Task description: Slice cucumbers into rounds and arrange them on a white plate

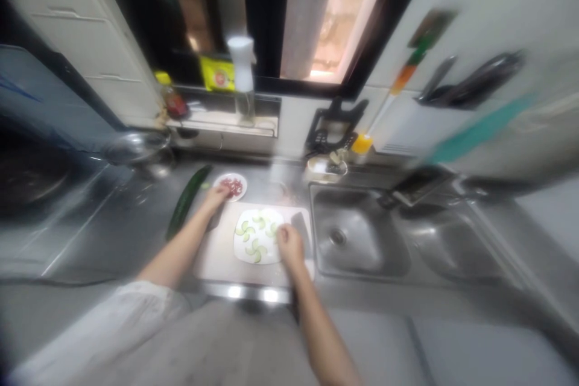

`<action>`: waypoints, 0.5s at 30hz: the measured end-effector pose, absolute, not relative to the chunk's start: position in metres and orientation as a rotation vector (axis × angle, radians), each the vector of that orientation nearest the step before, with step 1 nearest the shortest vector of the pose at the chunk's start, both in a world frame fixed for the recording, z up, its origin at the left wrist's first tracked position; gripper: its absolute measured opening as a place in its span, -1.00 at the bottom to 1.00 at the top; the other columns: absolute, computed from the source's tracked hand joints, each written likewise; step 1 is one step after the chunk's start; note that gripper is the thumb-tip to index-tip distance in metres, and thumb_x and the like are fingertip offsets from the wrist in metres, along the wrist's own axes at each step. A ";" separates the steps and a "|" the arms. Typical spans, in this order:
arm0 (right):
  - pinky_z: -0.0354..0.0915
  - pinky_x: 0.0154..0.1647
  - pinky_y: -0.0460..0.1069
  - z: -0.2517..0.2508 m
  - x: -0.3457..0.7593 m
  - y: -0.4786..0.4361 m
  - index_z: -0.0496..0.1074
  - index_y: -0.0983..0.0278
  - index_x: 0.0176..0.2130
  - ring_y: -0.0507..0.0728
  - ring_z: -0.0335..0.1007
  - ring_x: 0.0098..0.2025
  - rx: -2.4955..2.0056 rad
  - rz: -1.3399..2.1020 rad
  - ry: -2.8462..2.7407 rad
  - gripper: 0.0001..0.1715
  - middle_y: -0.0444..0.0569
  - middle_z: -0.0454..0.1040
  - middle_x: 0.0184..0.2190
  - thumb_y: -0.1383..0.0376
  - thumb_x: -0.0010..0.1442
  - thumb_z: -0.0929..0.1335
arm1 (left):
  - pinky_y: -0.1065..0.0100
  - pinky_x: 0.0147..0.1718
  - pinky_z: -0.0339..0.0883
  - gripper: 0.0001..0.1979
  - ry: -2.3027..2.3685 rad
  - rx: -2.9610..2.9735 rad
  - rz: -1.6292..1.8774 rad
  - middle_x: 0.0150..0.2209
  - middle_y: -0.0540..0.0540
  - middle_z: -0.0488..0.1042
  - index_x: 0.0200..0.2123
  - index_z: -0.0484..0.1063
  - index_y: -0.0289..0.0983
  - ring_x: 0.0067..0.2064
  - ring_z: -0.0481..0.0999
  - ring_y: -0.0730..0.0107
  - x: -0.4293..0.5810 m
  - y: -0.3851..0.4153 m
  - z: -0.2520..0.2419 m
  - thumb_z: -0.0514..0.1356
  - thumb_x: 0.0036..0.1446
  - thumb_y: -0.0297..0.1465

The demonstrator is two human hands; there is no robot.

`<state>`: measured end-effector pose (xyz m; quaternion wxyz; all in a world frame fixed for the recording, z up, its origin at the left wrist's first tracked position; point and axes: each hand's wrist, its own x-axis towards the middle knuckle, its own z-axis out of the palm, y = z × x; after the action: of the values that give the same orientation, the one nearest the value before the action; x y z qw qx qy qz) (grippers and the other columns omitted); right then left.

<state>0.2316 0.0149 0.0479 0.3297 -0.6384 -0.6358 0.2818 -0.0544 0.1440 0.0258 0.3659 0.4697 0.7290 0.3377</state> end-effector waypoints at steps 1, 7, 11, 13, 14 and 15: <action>0.22 -0.34 -0.05 0.048 0.231 0.015 0.46 0.26 -0.37 0.14 0.36 -0.37 -1.669 0.736 -1.665 -0.70 -0.02 0.50 -0.44 0.16 0.12 0.23 | 0.40 -0.25 0.36 -0.72 1.856 1.193 0.891 -0.33 -0.14 0.58 -0.25 0.53 -0.35 -0.27 0.53 0.35 -0.054 0.142 0.026 0.18 0.10 -0.27; 0.22 -0.33 -0.06 0.053 0.222 0.018 0.43 0.25 -0.37 0.12 0.36 -0.36 -1.637 0.753 -1.672 -0.71 -0.03 0.49 -0.44 0.16 0.12 0.22 | 0.48 -0.47 0.31 -0.66 1.539 0.851 1.057 -0.38 -0.13 0.55 -0.19 0.47 -0.34 -0.42 0.49 0.47 -0.045 0.129 0.033 0.28 0.05 -0.21; 0.21 -0.34 -0.06 0.058 0.216 0.021 0.43 0.26 -0.38 0.10 0.36 -0.38 -1.596 0.756 -1.664 -0.72 -0.04 0.49 -0.44 0.19 0.11 0.21 | 0.56 -0.62 0.16 -0.76 1.308 0.594 1.104 -0.35 -0.09 0.53 -0.22 0.44 -0.30 -0.50 0.42 0.58 -0.032 0.117 0.043 0.27 0.09 -0.28; 0.21 -0.34 -0.07 0.063 0.211 0.024 0.43 0.26 -0.39 0.09 0.35 -0.39 -1.571 0.761 -1.658 -0.74 -0.05 0.49 -0.46 0.20 0.10 0.22 | 0.57 -0.64 0.14 -0.77 1.206 0.522 1.116 -0.35 -0.08 0.52 -0.23 0.43 -0.29 -0.50 0.41 0.59 -0.022 0.109 0.049 0.28 0.08 -0.29; 0.21 -0.34 -0.07 0.066 0.207 0.026 0.43 0.26 -0.40 0.09 0.34 -0.40 -1.556 0.766 -1.649 -0.75 -0.06 0.48 -0.47 0.21 0.10 0.22 | 0.56 -0.63 0.16 -0.76 1.170 0.514 1.118 -0.35 -0.07 0.51 -0.22 0.43 -0.28 -0.49 0.42 0.58 -0.017 0.105 0.052 0.29 0.07 -0.28; 0.22 -0.35 -0.07 0.069 0.204 0.028 0.43 0.25 -0.40 0.08 0.34 -0.41 -1.538 0.780 -1.635 -0.75 -0.07 0.47 -0.49 0.20 0.10 0.23 | 0.56 -0.61 0.19 -0.75 1.145 0.511 1.118 -0.35 -0.07 0.51 -0.23 0.44 -0.28 -0.47 0.43 0.57 -0.010 0.100 0.055 0.30 0.06 -0.28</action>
<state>0.2038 0.0276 0.0688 0.3734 -0.6004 -0.6381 0.3047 -0.0103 0.0997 0.0546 0.6674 0.2263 0.5077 0.4956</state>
